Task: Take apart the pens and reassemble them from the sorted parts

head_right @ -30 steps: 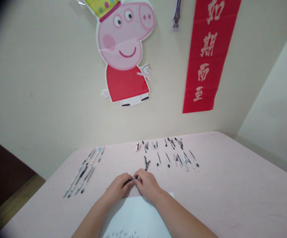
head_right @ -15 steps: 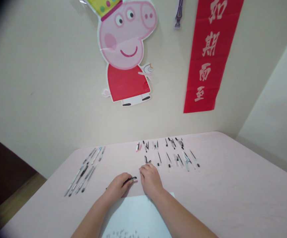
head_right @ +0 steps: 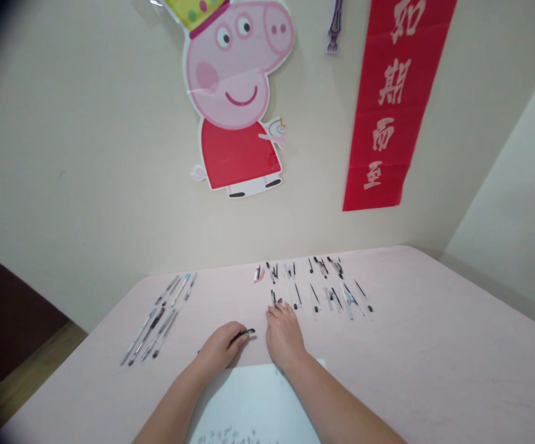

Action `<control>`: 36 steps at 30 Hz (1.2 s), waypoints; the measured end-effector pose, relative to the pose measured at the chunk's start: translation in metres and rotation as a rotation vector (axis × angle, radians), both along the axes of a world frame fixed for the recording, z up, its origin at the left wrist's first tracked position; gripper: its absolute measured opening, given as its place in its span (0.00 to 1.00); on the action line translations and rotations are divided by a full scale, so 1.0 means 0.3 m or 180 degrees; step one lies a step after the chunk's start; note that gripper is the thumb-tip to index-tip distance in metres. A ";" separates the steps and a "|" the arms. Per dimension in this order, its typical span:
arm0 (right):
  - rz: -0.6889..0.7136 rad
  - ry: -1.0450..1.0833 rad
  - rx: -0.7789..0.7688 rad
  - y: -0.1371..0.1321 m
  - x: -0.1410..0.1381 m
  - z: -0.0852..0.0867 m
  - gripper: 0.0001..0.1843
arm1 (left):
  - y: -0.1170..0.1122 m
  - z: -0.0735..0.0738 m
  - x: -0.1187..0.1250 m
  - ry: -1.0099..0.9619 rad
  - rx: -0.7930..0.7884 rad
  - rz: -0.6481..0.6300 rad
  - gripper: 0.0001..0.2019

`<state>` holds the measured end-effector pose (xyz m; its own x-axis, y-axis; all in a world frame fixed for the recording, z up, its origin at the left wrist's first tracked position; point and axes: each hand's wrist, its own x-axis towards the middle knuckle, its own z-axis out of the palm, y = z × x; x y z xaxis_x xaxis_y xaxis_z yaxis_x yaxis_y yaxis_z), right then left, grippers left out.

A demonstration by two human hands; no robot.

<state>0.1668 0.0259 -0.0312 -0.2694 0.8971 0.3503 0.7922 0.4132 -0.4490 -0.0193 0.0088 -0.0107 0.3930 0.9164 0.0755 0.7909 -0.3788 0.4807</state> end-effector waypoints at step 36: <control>0.0927 0.0658 -0.0026 -0.010 -0.029 -0.006 0.06 | -0.017 0.027 0.011 0.0243 -0.0143 0.0005 0.11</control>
